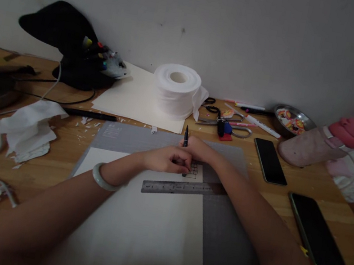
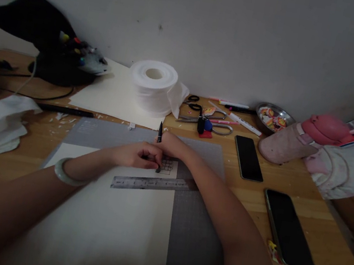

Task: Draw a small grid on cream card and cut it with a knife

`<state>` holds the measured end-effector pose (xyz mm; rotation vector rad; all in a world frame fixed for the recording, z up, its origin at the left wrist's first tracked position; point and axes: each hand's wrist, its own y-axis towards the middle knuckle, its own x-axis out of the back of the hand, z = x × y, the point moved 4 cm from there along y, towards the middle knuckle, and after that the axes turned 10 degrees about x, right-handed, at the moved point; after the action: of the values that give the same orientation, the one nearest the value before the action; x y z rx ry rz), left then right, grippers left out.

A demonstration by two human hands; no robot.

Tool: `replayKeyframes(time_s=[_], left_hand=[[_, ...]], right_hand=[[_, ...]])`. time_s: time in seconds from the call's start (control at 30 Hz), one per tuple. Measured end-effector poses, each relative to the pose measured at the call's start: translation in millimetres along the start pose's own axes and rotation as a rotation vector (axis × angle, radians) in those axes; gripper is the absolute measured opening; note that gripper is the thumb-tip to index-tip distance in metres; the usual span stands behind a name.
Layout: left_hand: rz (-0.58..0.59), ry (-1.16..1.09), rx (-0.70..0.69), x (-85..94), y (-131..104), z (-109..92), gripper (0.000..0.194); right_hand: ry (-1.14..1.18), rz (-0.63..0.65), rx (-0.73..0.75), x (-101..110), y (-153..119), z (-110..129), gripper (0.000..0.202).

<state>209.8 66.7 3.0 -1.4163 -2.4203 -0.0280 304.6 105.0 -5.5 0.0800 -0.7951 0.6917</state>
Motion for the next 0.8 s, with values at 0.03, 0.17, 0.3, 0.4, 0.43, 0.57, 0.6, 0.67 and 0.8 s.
replayKeyframes(time_s=[0.03, 0.17, 0.3, 0.4, 0.43, 0.57, 0.6, 0.67, 0.8], left_hand=[[0.001, 0.001, -0.004, -0.1, -0.1, -0.2, 0.010], [0.005, -0.008, 0.005, -0.4, -0.4, -0.3, 0.010], [0.009, -0.034, 0.010, -0.6, -0.6, -0.3, 0.011], [0.005, -0.034, -0.003, -0.2, -0.6, -0.4, 0.010], [0.005, -0.027, -0.009, -0.1, -0.5, -0.5, 0.010], [0.011, -0.009, -0.016, -0.1, 0.1, -0.1, 0.010], [0.014, -0.012, -0.016, -0.3, 0.2, 0.1, 0.010], [0.013, -0.026, -0.019, -0.4, 0.3, 0.3, 0.010], [0.017, -0.037, -0.018, -1.1, -0.1, 0.0, 0.009]], right_hand=[[-0.010, 0.006, -0.002, 0.0, -0.1, 0.3, 0.021], [-0.035, 0.040, 0.005, 0.8, -1.7, 4.3, 0.020], [-0.036, 0.052, 0.006, 1.5, -2.4, 6.3, 0.020], [-0.028, 0.044, 0.014, 1.1, -1.7, 5.0, 0.020], [-0.025, 0.038, 0.012, 0.9, -1.4, 3.9, 0.020], [0.000, 0.031, 0.010, 0.0, -0.7, 0.9, 0.021], [0.000, 0.031, 0.005, 0.0, -0.7, 0.6, 0.021], [-0.007, 0.027, -0.004, 0.6, -1.0, 0.6, 0.021], [-0.016, 0.019, 0.010, 1.7, -2.0, 2.2, 0.022]])
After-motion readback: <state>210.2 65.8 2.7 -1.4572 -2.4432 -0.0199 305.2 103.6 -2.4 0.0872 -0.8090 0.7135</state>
